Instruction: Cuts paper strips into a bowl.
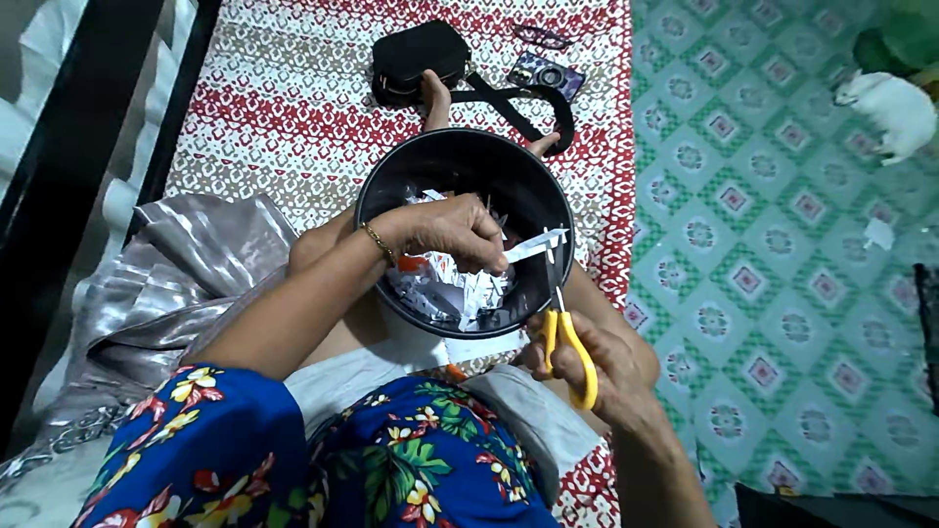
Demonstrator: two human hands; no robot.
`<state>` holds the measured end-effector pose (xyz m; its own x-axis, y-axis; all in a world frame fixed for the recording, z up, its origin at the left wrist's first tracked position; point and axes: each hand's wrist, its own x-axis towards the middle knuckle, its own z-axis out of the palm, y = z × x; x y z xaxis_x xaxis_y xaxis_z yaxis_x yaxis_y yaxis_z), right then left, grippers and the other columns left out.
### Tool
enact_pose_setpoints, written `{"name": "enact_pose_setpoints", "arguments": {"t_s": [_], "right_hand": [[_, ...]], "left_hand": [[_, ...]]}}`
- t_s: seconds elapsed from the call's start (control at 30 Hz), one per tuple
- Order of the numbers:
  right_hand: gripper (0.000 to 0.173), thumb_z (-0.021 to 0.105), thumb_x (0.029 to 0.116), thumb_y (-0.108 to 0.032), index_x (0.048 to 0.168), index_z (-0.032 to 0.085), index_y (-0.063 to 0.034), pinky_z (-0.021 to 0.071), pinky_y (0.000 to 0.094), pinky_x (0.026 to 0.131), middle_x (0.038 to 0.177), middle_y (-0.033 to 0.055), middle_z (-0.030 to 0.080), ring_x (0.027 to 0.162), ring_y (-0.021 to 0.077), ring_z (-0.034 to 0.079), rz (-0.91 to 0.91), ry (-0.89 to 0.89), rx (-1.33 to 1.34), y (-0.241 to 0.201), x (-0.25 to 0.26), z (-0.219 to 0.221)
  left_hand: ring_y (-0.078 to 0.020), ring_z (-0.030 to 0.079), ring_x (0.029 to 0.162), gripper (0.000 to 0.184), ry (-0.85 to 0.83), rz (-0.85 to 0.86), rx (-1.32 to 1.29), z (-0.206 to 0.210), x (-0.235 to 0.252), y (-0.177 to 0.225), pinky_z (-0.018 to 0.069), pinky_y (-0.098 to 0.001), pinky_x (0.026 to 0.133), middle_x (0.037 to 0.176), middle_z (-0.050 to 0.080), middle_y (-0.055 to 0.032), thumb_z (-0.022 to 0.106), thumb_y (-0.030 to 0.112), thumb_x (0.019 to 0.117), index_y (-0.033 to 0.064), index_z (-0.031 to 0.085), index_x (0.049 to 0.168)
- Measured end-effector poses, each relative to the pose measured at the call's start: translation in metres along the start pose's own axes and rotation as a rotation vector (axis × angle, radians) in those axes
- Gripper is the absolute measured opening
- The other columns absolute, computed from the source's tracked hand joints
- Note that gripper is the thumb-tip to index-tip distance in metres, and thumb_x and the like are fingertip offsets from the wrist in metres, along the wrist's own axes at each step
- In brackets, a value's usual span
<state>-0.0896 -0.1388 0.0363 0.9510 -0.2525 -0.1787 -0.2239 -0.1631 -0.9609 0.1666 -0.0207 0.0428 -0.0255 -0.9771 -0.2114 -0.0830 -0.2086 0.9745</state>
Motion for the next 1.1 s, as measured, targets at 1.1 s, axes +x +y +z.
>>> {"name": "enact_pose_setpoints", "arguments": {"t_s": [1.1], "right_hand": [[0.054, 0.057, 0.0969, -0.055, 0.111, 0.06, -0.003, 0.0542, 0.0143, 0.065, 0.08, -0.0151, 0.063, 0.07, -0.0061, 0.062, -0.013, -0.075, -0.064, -0.011, 0.002, -0.002]], "left_hand": [[0.0042, 0.052, 0.053, 0.029, 0.08, 0.003, -0.11, -0.004, -0.012, -0.008, 0.0438, -0.0142, 0.052, 0.059, 0.058, 0.0121, 0.058, 0.004, 0.0947, 0.0131, 0.063, 0.067]]}}
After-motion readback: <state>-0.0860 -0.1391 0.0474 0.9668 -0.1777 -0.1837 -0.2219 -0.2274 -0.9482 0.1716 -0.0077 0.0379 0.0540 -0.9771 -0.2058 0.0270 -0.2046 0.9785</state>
